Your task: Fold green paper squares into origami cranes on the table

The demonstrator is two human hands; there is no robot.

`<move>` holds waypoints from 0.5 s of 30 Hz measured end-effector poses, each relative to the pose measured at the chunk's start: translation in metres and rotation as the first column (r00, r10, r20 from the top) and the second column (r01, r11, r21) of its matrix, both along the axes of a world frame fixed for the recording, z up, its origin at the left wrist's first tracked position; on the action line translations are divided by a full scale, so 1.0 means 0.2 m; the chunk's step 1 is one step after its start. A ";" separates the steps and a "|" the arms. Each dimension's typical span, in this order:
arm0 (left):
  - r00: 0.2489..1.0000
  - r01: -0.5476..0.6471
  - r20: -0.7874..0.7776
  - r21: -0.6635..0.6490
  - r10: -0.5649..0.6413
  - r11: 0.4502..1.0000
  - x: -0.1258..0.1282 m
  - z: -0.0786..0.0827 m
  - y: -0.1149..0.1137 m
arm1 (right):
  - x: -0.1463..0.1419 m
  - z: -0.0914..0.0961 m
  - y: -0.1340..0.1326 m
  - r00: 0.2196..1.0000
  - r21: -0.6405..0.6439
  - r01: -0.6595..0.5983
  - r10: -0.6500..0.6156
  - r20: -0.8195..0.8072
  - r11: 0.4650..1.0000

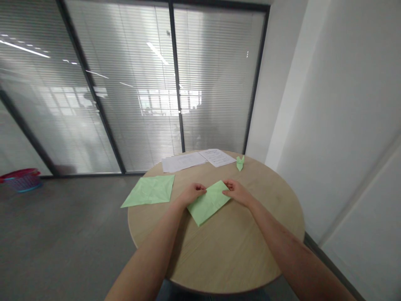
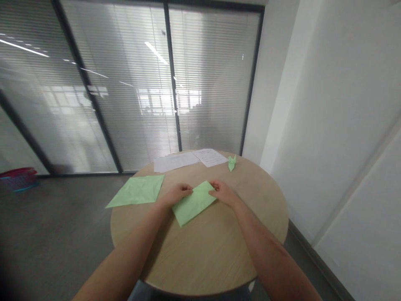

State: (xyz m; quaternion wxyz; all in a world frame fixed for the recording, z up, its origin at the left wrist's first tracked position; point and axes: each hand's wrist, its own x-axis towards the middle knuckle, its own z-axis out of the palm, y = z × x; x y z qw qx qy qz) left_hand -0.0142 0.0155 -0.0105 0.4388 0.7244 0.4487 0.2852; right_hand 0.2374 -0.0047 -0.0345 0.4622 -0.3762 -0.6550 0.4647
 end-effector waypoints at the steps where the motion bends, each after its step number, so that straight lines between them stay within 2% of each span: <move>1: 1.000 -0.011 0.029 -0.016 0.012 1.000 0.00 0.00 0.00 | 0.00 0.00 0.00 0.999 0.018 -0.010 0.009 0.032 1.000; 6: 0.984 0.022 0.178 -0.163 0.008 0.986 0.00 0.00 -0.02 | 0.02 -0.01 0.00 0.986 0.100 -0.021 0.004 0.169 0.995; 9: 0.972 -0.020 0.225 -0.227 0.073 0.974 0.02 0.00 -0.03 | 0.03 -0.01 0.00 0.965 0.188 -0.023 -0.028 0.260 0.982; 12: 0.970 -0.029 0.226 -0.255 0.089 0.967 0.03 0.00 -0.04 | 0.03 0.01 -0.01 0.943 0.292 -0.027 -0.073 0.325 0.956; 15: 0.970 -0.012 0.234 -0.229 0.067 0.973 0.03 0.00 -0.04 | 0.02 0.02 -0.02 0.939 0.308 -0.032 -0.077 0.336 0.951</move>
